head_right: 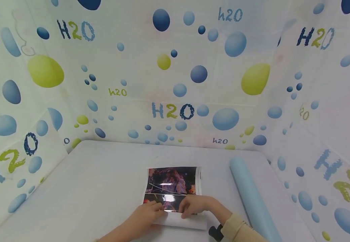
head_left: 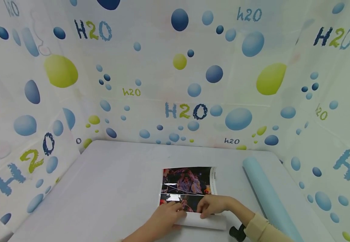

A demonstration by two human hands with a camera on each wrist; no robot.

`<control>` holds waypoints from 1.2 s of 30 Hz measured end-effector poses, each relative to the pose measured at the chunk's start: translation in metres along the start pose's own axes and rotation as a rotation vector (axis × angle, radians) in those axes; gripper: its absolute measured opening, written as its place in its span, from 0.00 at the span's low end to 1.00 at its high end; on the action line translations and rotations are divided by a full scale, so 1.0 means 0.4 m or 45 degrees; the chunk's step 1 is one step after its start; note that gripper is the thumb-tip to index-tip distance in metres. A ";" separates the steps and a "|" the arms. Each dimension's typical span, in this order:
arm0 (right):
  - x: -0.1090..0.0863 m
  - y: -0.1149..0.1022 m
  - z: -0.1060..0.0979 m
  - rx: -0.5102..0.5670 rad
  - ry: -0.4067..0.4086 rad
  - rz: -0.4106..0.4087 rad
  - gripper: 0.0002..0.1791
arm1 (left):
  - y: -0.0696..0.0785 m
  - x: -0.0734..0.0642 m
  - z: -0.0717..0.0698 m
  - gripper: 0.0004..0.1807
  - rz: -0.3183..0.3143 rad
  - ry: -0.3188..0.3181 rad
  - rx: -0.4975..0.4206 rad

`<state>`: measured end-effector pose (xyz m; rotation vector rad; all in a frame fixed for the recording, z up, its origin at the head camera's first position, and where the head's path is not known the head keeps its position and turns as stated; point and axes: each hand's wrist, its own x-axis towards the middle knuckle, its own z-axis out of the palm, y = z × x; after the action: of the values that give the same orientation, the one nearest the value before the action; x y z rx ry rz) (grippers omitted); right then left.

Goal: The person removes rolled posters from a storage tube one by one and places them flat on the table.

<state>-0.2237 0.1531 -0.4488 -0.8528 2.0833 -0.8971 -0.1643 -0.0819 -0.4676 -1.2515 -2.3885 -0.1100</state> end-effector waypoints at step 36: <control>0.027 0.034 0.005 -0.549 0.419 -0.144 0.04 | -0.063 0.043 0.053 0.07 -0.289 -0.045 -0.303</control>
<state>-0.2318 0.1512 -0.4642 -1.1133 2.5945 -0.6880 -0.2003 -0.0780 -0.4763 -1.0825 -2.6006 -0.4565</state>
